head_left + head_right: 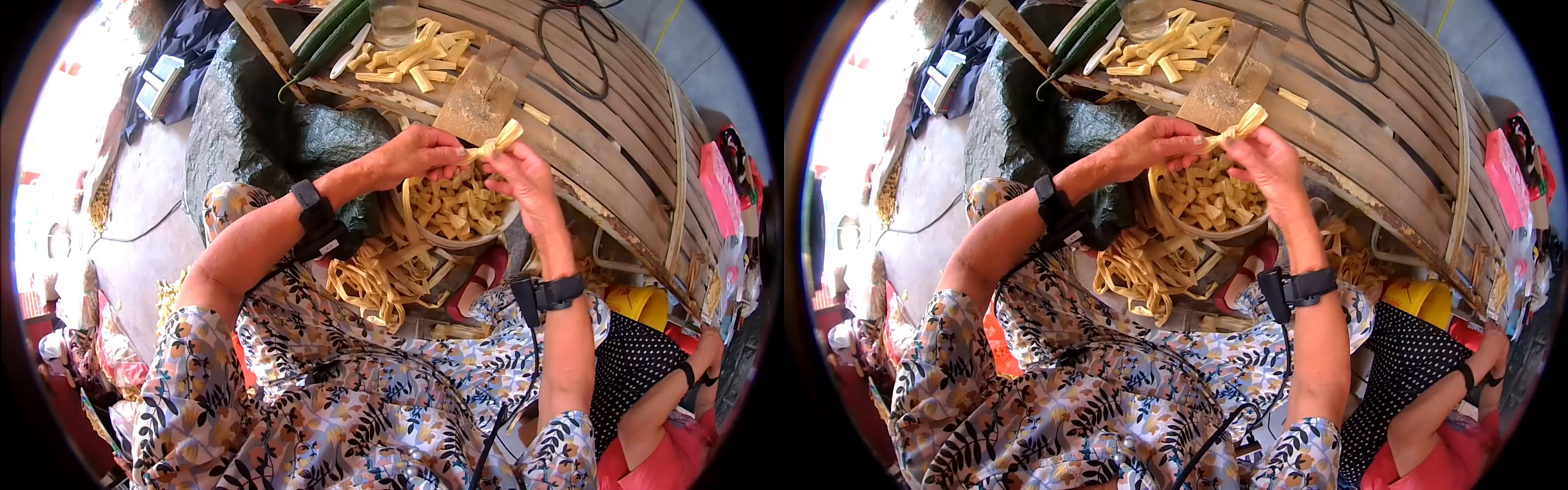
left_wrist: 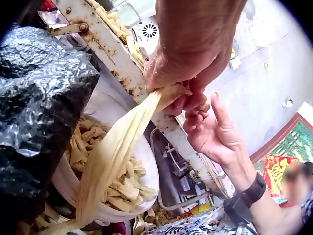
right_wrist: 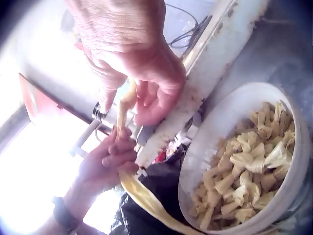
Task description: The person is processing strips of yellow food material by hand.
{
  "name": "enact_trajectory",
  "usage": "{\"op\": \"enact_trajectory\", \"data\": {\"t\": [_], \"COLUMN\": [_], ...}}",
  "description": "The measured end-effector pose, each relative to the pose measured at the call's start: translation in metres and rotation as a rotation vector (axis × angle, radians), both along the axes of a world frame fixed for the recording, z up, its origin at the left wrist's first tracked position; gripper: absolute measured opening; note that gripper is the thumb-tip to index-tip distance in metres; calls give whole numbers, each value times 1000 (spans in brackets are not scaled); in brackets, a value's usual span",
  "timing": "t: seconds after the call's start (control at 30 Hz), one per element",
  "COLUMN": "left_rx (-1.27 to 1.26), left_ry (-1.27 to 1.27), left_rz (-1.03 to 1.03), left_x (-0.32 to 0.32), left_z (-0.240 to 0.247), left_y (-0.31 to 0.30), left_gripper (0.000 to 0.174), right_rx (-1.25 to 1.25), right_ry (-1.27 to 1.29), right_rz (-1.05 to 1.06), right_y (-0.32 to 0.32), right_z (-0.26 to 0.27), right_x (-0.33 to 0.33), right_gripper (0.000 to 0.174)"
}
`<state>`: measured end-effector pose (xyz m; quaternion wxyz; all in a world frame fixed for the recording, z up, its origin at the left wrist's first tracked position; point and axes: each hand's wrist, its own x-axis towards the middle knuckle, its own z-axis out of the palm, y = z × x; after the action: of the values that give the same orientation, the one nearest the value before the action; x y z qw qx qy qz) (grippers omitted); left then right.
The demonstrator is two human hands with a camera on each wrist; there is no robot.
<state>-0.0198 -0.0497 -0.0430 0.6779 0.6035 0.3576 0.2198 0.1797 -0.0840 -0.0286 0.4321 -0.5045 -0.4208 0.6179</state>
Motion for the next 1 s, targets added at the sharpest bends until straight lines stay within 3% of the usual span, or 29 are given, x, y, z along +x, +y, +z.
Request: {"op": "enact_trajectory", "data": {"t": [0.17,0.27,0.37,0.57,0.77,0.87,1.0], "left_rx": [-74,-294,-401,-417,-412,-301,168], "left_ry": [-13,-151,-212,-127,-222,-68,84], "left_rz": [1,29,-77,-109,-207,-203,-62], "left_x": [-1,-8,-14,-8,-18,-19,-25], "left_z": [4,5,2,0,6,22,37], "left_y": [2,8,14,10,21,24,39], "left_gripper": [22,19,18,20,24,25,27], "right_rx": [50,43,-1,12,-4,-27,106], "right_ry": [65,106,118,191,219,249,254], "right_rz": [33,103,155,174,167,137,-62], "right_y": [2,-1,-2,-3,-2,1,26], "right_z": [-8,-3,0,5,2,6,14], "right_x": [-5,-2,0,-6,0,1,20], "right_gripper": [24,22,21,19,17,16,17]}}
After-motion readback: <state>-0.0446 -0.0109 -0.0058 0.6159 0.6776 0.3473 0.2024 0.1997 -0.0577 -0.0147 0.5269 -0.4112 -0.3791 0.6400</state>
